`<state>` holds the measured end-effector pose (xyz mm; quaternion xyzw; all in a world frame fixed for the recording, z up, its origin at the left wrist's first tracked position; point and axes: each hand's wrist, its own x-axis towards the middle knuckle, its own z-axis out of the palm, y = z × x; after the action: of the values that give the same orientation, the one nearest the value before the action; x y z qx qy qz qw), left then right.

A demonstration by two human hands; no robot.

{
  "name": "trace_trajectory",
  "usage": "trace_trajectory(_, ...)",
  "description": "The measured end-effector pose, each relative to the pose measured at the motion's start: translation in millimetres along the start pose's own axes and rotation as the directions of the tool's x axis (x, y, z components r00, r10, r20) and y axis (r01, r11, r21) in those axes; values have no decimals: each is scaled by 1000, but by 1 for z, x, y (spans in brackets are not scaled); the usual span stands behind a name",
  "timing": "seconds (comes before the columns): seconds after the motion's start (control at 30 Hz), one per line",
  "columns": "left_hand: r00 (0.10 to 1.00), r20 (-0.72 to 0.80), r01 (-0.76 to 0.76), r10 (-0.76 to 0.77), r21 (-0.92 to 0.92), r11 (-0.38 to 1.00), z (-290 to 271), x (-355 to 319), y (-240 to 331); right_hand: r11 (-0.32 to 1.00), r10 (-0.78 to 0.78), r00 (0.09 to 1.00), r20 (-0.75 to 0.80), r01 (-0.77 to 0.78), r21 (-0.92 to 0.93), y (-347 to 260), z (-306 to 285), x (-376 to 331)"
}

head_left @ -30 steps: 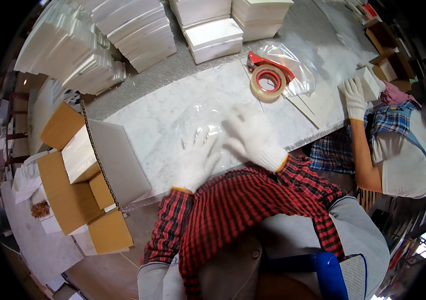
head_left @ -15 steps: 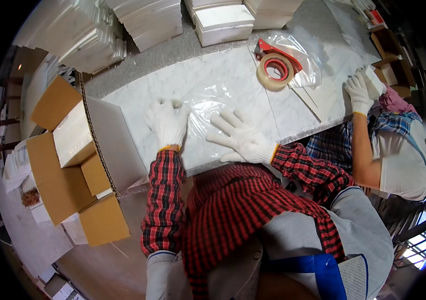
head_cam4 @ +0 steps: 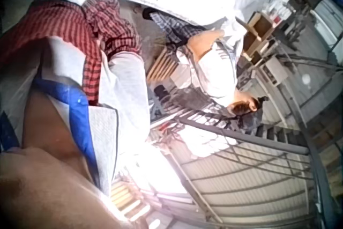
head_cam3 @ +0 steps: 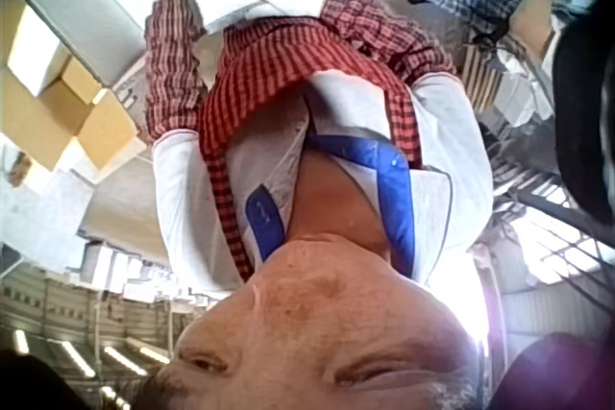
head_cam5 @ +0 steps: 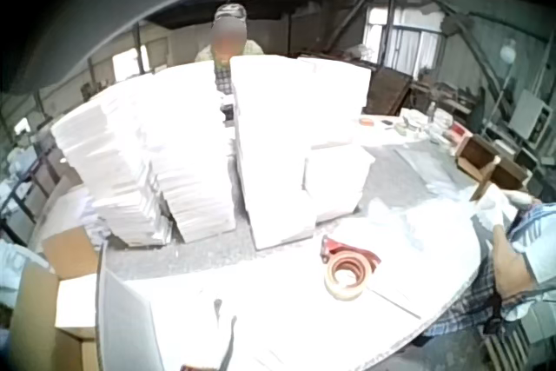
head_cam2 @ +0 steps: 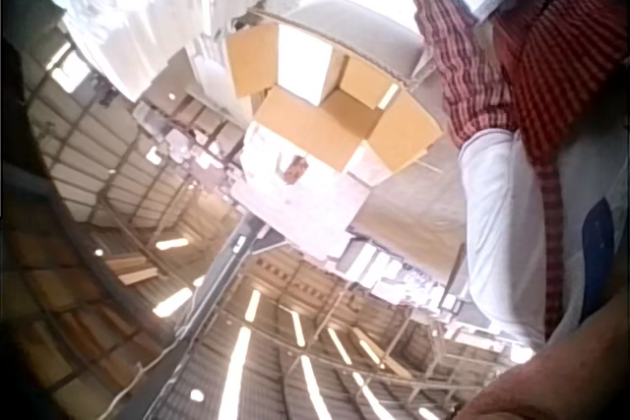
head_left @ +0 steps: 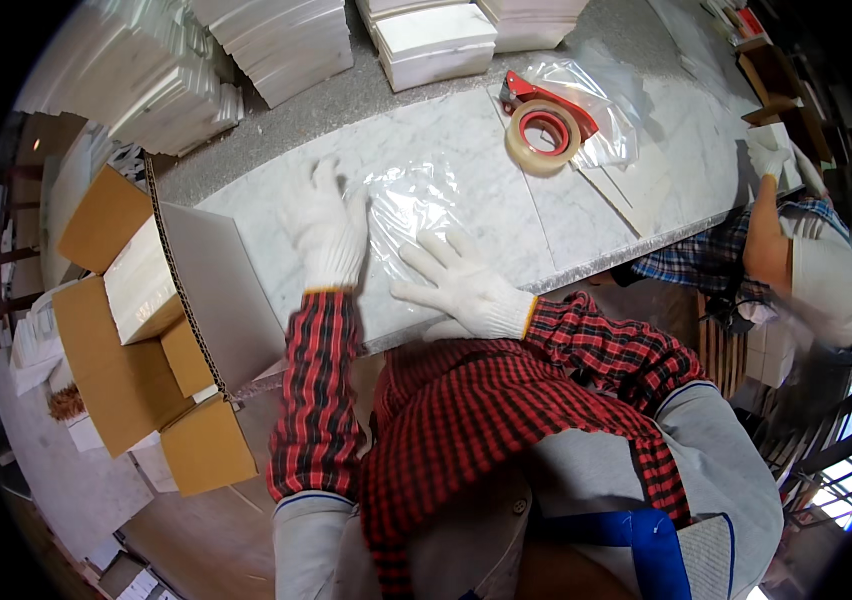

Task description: The person wraps white rectangular blocks in plastic film, places them into a cardboard box, and seals the box with tape. The person then carries the sealed box to a wooden pallet and stacks it with other boxes.

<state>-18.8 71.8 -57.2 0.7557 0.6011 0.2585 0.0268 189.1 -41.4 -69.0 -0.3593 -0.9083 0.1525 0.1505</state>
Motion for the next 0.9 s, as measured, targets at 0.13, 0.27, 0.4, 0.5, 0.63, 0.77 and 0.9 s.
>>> trace_trajectory(0.13,874,304,475,-379,-370,799,-53,-73,20,1000,6,1000,16,-6,17,3,3,-1)
trace_trajectory(0.27,736,570,614,-365,-338,713,-80,-176,18,999,28,996,86,-26,-22,0,-6,0)
trace_trajectory(0.4,571,724,652,-387,-114,749,-59,-226,-2,1000,10,991,132,-13,20,-1,-6,1)
trace_trajectory(0.5,482,772,615,-414,39,787,-32,-225,-12,1000,-3,993,122,6,-20,-3,-5,1)
trace_trajectory(0.63,334,911,389,-242,101,916,-89,-156,14,999,2,996,90,2,-45,-2,-3,-2)
trace_trajectory(0.77,738,675,431,-20,-448,783,-106,-112,44,998,-29,1000,-8,28,-63,-1,-2,-4)
trace_trajectory(0.9,918,393,271,50,-716,643,-41,-71,52,999,-22,1000,-11,22,-32,2,-5,1)
